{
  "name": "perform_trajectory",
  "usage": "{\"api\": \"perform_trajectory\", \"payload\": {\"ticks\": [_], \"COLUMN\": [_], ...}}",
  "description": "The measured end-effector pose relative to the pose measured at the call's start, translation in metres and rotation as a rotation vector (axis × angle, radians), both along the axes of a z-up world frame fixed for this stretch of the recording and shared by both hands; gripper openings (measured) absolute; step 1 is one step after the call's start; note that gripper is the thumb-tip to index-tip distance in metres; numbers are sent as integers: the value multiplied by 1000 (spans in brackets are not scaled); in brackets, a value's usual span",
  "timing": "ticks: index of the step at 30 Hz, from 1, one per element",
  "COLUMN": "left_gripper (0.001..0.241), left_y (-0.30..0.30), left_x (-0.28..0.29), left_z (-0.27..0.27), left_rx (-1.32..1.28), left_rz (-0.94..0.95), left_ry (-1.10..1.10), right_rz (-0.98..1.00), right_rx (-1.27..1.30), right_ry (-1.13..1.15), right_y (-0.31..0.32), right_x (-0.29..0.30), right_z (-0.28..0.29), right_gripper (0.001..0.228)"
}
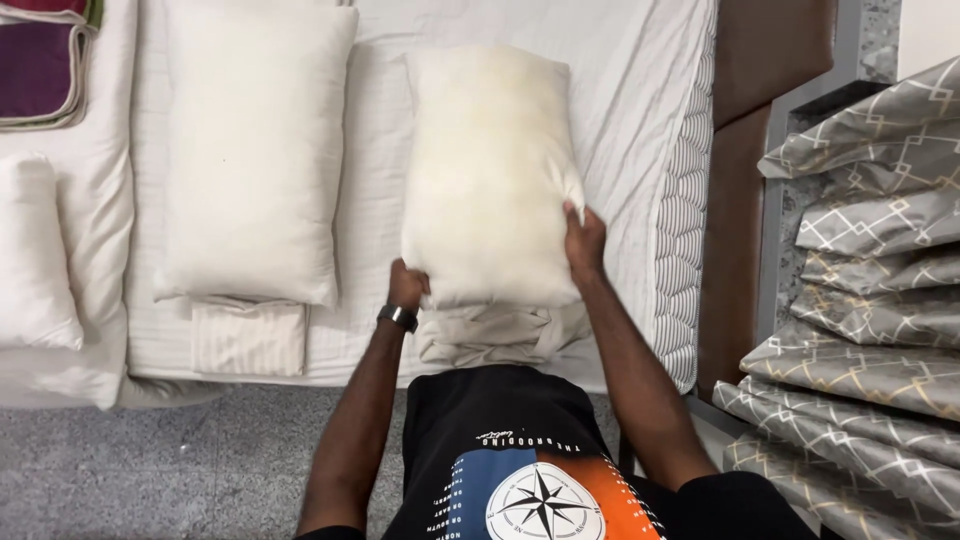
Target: The person folds a white pillowcase and places it on a bed. They then insert a white pillow into the pillowcase, adjusting the corners and smoothing the fabric. The pillow is placed on the bed after being fully inserted.
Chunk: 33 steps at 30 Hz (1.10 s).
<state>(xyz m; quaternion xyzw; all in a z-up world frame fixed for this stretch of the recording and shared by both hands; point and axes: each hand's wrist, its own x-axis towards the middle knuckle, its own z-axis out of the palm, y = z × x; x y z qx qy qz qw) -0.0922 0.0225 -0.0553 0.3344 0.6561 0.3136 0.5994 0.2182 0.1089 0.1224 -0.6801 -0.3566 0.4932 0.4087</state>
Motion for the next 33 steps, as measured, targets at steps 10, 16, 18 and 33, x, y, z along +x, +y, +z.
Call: {"api": "perform_trajectory", "payload": {"ticks": [10,16,18,33], "left_gripper": [21,48,51,89], "left_y": [163,234,231,-107], "left_x": [-24,-58,-67,28], "left_z": [147,136,87,-82], "left_rx": [607,597,669,-415], "left_rz": [222,359,359,-646], "left_ry": [-159,10,85,370], "right_rz": [49,204,257,437], "right_rx": [621,557,518,-389], "right_ry": [-290,-358,-401,-834], "right_y": [139,205,198,-178], "right_x": [-13,12,20,112], "right_z": [144,69,25,-118], "right_gripper": [36,27,24,78]}}
